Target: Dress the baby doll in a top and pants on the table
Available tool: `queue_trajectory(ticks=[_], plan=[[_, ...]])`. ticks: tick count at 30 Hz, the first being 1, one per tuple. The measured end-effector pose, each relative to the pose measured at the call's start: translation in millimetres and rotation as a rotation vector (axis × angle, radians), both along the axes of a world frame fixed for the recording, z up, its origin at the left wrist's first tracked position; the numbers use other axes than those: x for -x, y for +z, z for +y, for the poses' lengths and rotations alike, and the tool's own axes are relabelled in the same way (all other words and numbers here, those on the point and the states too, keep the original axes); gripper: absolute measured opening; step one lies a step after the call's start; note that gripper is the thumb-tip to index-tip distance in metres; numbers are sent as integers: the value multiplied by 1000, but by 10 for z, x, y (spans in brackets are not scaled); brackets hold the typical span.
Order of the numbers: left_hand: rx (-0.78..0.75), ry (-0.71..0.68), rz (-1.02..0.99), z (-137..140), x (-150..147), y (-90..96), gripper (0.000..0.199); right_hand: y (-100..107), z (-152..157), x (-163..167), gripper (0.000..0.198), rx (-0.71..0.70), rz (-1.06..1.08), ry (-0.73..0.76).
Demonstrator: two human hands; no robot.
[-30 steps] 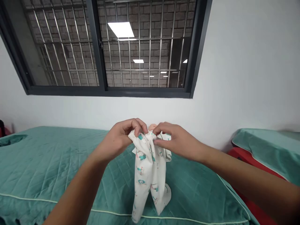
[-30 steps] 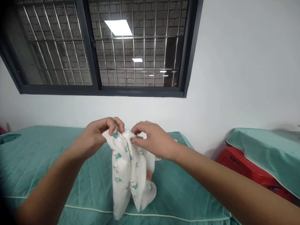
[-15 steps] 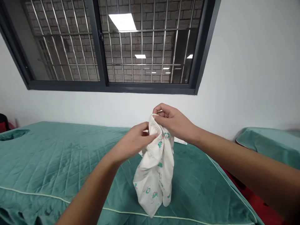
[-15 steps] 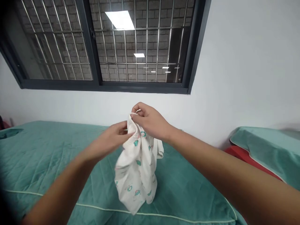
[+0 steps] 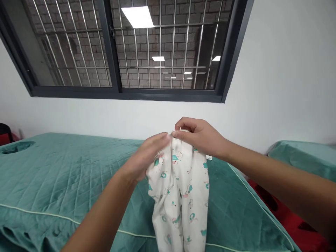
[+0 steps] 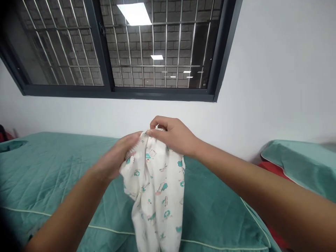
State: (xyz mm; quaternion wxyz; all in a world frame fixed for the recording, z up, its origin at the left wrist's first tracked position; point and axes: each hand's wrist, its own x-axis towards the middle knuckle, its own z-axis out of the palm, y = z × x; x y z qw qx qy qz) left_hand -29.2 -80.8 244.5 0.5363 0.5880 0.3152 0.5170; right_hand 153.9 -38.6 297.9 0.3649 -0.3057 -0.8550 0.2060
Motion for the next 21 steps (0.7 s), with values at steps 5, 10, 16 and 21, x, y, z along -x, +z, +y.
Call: queue_trajectory(ticks=[5, 10, 16, 21], plan=[[74, -115, 215, 38, 50, -61, 38, 3, 46, -44, 26, 67, 0, 29], [108, -267, 314, 107, 164, -189, 34, 38, 134, -248, 29, 246, 38, 44], [106, -226, 94, 159, 102, -308, 34, -112, 150, -382, 32, 616, -452, 249], [120, -85, -142, 246, -178, -477, 48, -414, 169, -275, 35, 733, -107, 251]])
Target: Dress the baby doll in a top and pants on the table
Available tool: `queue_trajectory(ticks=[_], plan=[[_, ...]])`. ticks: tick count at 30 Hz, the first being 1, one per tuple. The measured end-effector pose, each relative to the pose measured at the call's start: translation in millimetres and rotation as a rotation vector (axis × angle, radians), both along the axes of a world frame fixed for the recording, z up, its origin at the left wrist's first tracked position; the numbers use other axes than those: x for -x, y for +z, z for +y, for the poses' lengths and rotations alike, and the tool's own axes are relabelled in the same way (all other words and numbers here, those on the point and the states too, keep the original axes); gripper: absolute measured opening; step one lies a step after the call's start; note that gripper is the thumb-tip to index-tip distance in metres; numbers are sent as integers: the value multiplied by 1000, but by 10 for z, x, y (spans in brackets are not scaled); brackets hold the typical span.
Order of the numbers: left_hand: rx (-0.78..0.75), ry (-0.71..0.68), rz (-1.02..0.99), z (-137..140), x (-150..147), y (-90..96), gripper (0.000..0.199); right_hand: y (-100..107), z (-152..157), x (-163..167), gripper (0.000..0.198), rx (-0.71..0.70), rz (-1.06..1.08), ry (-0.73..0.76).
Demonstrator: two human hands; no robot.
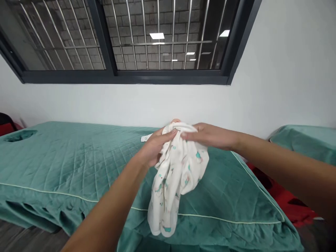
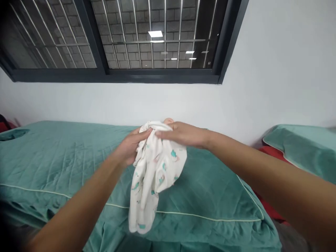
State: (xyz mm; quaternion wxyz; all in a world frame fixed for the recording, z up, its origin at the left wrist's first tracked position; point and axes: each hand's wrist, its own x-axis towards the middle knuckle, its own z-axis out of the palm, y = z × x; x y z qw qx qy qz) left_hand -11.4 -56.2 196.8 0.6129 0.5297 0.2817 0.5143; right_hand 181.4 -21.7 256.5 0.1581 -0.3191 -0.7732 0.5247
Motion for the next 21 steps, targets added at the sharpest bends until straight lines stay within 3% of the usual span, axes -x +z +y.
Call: queue_trajectory(ticks=[2, 5, 7, 11, 15, 19, 21], plan=[[5, -33, -32, 8, -111, -54, 57, -85, 33, 44, 39, 56, 222, -113], [41, -252, 89, -14, -171, -98, 68, -144, 52, 51, 43, 115, 441, -248], [70, -323, 143, -29, -137, -112, 70, -161, 26, 8, 45, 148, 523, -278], [98, -190, 13, -6, -35, -146, 60, -282, -84, -109, 46, 236, 451, -210], [192, -188, -156, 64, -14, -242, 54, -544, -166, -79, 41, 343, 210, -20], [218, -142, -247, 82, 2, -432, 50, -697, -179, 99, 39, 340, 500, -213], [215, -154, -172, 53, 38, -527, 51, -703, -162, 163, 40, 385, 618, -283]])
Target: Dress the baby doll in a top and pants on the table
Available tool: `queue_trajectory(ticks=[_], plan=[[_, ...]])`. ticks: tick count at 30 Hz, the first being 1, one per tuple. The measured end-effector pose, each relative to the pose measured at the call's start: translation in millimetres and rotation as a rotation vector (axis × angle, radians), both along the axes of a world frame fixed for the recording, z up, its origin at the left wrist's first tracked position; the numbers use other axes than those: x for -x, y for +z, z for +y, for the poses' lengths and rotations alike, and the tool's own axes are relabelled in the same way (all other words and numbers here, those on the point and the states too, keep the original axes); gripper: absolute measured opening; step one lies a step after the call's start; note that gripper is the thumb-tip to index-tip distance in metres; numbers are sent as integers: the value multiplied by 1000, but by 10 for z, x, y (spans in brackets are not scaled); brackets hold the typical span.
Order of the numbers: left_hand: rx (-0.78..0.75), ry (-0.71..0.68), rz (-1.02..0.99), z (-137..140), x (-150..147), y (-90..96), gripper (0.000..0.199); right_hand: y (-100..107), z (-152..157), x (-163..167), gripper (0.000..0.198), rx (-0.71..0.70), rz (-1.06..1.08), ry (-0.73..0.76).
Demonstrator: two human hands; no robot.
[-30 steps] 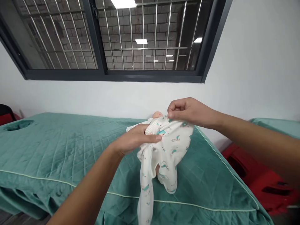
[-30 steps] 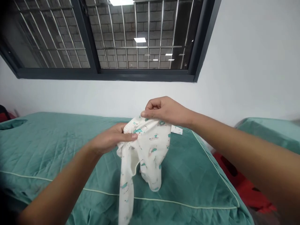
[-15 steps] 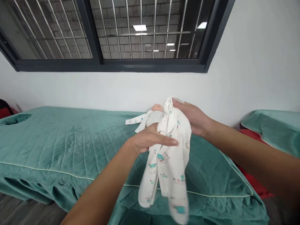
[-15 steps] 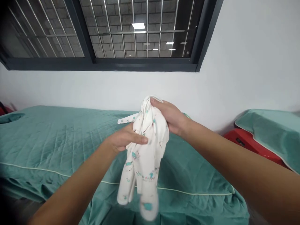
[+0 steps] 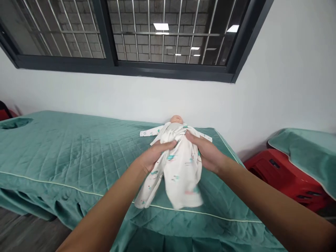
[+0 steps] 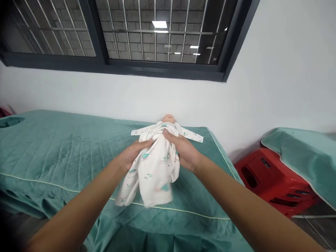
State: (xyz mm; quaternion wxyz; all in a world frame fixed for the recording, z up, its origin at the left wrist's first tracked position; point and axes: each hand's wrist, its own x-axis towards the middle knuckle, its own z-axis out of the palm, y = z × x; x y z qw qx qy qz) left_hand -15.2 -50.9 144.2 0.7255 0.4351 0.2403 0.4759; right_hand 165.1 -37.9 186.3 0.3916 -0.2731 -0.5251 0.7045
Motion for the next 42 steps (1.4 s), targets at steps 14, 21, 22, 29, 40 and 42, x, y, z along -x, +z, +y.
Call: queue_trajectory(ticks=[14, 21, 22, 29, 40, 42], plan=[[-77, 160, 655, 187, -80, -418, 33, -925, -89, -278, 43, 270, -272, 12], [-484, 28, 1369, 368, -392, -577, 19, -1379, -291, -433, 46, 313, -361, -152], [-487, 17, 1389, 375, -418, -593, 20, -1421, -301, -435, 48, 267, -363, -169], [-522, -135, 1361, 343, -405, -579, 26, -1570, -300, -464, 60, -61, -551, -304], [41, -308, 614, 329, -171, -559, 38, -1518, -284, -435, 44, 249, -105, -317], [49, -291, 504, 324, -177, -546, 42, -1503, -266, -447, 34, 280, -14, -345]])
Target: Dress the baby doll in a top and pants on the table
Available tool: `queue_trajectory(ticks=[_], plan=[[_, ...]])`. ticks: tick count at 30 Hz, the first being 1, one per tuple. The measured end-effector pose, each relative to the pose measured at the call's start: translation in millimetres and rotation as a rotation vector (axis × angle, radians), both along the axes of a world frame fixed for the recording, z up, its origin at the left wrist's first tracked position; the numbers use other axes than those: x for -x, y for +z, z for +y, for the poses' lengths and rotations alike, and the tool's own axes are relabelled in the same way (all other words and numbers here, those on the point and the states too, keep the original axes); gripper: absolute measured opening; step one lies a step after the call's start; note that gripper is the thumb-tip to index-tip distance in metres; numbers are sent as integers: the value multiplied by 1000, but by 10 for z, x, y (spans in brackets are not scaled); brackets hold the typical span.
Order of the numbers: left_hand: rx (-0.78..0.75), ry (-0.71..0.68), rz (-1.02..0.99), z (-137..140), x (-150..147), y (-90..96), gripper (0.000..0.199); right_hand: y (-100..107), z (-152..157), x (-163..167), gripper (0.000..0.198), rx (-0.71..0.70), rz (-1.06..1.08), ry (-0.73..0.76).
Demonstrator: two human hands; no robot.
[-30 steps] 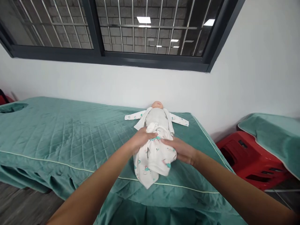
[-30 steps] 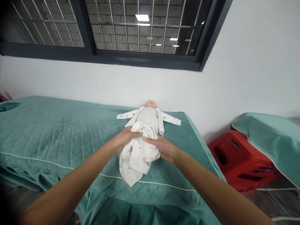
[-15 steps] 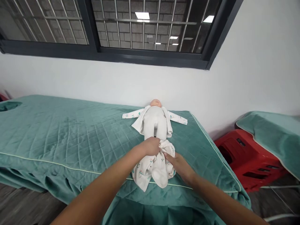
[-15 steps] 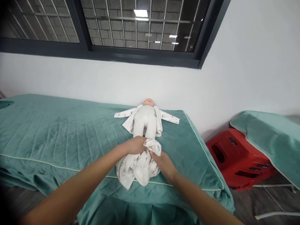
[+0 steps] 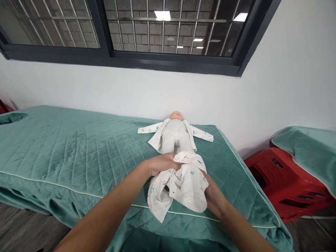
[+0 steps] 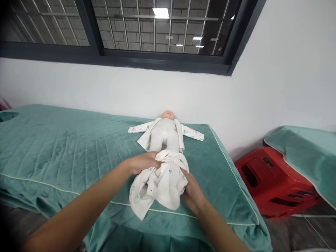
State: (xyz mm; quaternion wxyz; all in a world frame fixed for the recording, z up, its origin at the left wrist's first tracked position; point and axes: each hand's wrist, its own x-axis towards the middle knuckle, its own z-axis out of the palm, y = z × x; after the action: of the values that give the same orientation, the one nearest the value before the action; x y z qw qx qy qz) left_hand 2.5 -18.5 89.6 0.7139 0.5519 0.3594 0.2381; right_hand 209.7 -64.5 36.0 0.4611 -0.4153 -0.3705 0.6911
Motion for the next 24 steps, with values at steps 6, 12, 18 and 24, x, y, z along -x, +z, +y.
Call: queue_trajectory(ticks=[6, 12, 18, 24], plan=[[-50, 230, -44, 171, -116, 58, 44, -9, 226, 40, 40, -116, -1, -130], [-100, 306, -38, 394, -193, 112, 42, -34, 540, 83, 57, -180, -98, -212], [-158, 313, 19, 580, -231, 152, 36, -12, 873, 99, 48, -235, -206, -257], [-404, 307, 242, 817, -243, 227, 27, -22, 1170, 121, 49, -222, -253, -274]])
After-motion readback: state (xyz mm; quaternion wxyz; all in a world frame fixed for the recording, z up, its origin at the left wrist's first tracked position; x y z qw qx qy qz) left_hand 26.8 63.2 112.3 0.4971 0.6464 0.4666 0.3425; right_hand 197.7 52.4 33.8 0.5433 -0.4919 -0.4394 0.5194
